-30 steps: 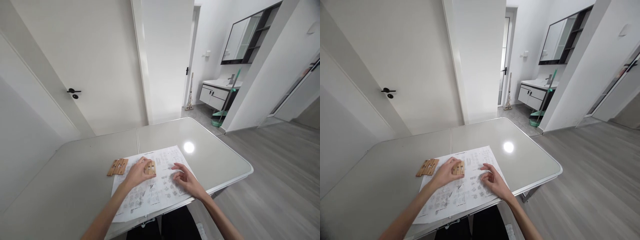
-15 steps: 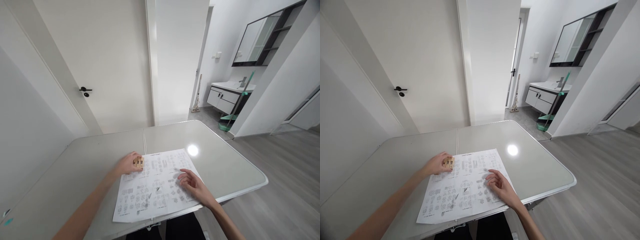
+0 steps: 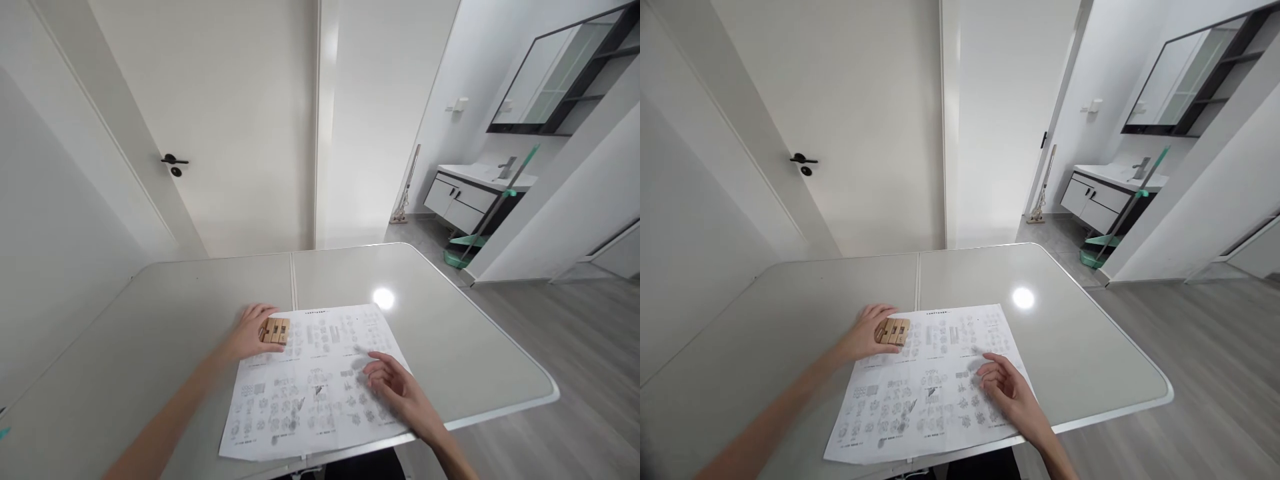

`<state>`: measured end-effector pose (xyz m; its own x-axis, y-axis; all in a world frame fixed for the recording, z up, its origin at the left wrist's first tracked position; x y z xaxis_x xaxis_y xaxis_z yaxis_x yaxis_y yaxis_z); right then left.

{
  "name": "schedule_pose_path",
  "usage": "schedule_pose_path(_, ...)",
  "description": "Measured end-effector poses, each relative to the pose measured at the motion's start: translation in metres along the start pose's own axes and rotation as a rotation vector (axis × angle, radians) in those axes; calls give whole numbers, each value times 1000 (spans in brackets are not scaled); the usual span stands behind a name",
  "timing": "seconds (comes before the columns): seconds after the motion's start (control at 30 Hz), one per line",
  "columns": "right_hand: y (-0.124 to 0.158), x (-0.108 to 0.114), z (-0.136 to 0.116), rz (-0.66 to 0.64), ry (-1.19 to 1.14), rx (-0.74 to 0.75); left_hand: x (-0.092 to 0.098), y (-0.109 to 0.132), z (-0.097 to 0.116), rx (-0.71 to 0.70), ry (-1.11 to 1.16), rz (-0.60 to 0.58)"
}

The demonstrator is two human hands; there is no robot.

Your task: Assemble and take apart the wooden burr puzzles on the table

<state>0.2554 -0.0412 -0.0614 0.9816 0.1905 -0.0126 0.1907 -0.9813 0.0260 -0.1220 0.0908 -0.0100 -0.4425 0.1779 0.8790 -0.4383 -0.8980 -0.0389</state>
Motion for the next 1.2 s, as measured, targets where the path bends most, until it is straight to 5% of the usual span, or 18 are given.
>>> schedule_pose_path(0.23,0,-1,3,22,1,-40,2,36,-20,-5,-31,46)
schedule_pose_path(0.5,0,-5,1,123,32,-36,-15,39,-19,-118,-196,107)
schedule_pose_path(0.77,-1,-10,5,78,128,-20,-15,50,-8,-84,-198,218)
schedule_pose_path(0.97,0,-10,9,70,160,-49,-10,86,-9,81,-159,428)
schedule_pose_path(1.2,3,-12,5,73,179,-35,-26,142,-12,262,-134,571)
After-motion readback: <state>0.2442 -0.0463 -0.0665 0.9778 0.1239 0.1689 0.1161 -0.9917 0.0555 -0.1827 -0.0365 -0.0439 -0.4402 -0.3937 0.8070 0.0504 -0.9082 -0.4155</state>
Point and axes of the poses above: each hand's wrist, its own y-axis away from the middle knuckle, its own x-axis out of the back of the hand, z = x × y, the point moved 4 cm from there along -y, towards the middle knuckle, and after that the axes turned 5 degrees about y, right-handed, at the moved point
